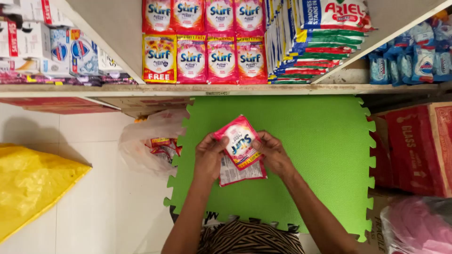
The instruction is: Organizing and stacking laundry detergent sachets on a store shelf.
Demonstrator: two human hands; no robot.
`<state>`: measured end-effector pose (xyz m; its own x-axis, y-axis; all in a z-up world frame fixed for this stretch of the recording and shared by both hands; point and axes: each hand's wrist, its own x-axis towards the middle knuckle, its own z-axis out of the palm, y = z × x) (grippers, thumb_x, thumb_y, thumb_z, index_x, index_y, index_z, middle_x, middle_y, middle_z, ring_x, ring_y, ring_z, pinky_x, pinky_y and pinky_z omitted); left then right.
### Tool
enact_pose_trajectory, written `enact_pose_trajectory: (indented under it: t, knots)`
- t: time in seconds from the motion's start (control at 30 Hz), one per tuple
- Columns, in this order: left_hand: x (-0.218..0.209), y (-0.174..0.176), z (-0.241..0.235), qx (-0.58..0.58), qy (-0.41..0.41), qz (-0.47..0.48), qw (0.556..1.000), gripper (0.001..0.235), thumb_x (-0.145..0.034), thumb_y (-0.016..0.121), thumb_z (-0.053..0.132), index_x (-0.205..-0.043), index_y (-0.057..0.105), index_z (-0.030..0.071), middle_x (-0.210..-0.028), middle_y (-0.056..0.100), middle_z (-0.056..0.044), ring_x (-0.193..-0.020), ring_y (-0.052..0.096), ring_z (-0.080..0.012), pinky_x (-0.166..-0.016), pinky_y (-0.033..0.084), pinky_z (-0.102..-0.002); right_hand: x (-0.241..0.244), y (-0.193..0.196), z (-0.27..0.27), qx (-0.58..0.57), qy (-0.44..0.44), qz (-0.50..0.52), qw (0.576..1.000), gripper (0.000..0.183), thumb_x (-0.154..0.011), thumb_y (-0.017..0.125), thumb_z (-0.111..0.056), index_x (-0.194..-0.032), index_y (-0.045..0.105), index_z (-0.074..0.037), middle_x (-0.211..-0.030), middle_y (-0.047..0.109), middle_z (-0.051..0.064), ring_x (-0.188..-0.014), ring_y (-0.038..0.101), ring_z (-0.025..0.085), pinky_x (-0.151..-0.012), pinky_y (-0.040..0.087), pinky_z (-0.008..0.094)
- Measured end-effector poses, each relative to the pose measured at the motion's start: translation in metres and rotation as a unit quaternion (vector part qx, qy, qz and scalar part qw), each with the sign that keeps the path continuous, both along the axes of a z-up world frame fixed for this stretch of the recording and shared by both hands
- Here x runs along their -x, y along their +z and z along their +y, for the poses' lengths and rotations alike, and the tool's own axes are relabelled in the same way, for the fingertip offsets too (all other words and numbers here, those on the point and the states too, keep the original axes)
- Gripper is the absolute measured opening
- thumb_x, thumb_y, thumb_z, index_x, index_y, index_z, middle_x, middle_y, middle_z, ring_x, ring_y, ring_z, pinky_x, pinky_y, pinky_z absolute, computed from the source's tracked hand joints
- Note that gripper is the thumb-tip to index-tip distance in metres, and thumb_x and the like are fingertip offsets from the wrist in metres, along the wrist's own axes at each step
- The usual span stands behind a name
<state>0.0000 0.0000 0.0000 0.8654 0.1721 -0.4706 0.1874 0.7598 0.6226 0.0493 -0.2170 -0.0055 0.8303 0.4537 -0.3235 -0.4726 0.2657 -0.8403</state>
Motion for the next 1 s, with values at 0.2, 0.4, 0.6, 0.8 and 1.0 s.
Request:
enact_pose_trajectory:
  t: [0.2,0.4,0.6,0.8,1.0]
  knots:
    - [-0.002,0.12,-0.011,-0.505,-0.091,-0.165,0.842,0.022,-0.086,0.072,-0.002,-0.106,0.073,0.008,-0.091,0.067,-0.009,-0.068,0.062,-0.0214,-0.056,0.051,-0.036,0.01,0.045,0.031,0.033,-0.013,-0.085,0.996,0.05,-0.089,0.074,-0.007,-0.134,0.052,-0.008,-0.128,0.065,0.011,-0.118,0.064,0.022,-0.099,0.057,0.038]
    - [-0.001,0.133,-0.011,-0.649,-0.096,-0.307,0.69,0.024,-0.09,0.068,0.004,-0.114,0.067,0.009,-0.097,0.062,-0.013,-0.09,0.067,-0.0354,-0.079,0.054,-0.043,-0.003,0.145,0.031,0.361,-0.021,-0.556,0.748,0.077,-0.07,0.085,-0.012,-0.139,0.051,-0.003,-0.138,0.058,0.023,-0.127,0.056,0.042,-0.104,0.047,0.048]
    - [-0.003,0.086,-0.014,-0.444,-0.114,-0.112,0.882,0.049,-0.085,0.081,0.028,-0.121,0.056,0.008,-0.104,0.072,-0.008,-0.095,0.074,-0.0176,-0.084,0.063,-0.035,-0.01,0.139,0.023,0.378,0.118,-0.404,0.825,0.03,-0.083,0.08,-0.011,-0.111,0.072,-0.006,-0.096,0.075,0.013,-0.083,0.076,0.026,-0.067,0.062,0.037]
    - [0.013,0.054,-0.011,-0.328,0.103,-0.012,0.939,0.072,-0.079,0.086,0.031,-0.138,0.052,0.007,-0.131,0.059,-0.017,-0.111,0.058,-0.0254,-0.097,0.052,-0.042,-0.008,0.112,0.032,0.388,-0.04,-0.397,0.831,0.022,-0.086,0.078,-0.01,-0.107,0.074,-0.006,-0.092,0.077,0.008,-0.07,0.073,0.012,-0.056,0.06,0.029]
    - [0.0,0.017,-0.017,0.192,0.041,0.001,0.98,0.042,-0.084,0.08,0.025,-0.117,0.066,0.003,-0.111,0.072,-0.013,-0.101,0.069,-0.0273,-0.088,0.06,-0.044,-0.005,0.074,0.048,0.147,-0.159,-0.235,0.948,0.014,-0.095,0.071,-0.005,-0.109,0.069,0.0,-0.098,0.076,0.007,-0.084,0.069,0.007,-0.074,0.057,0.024]
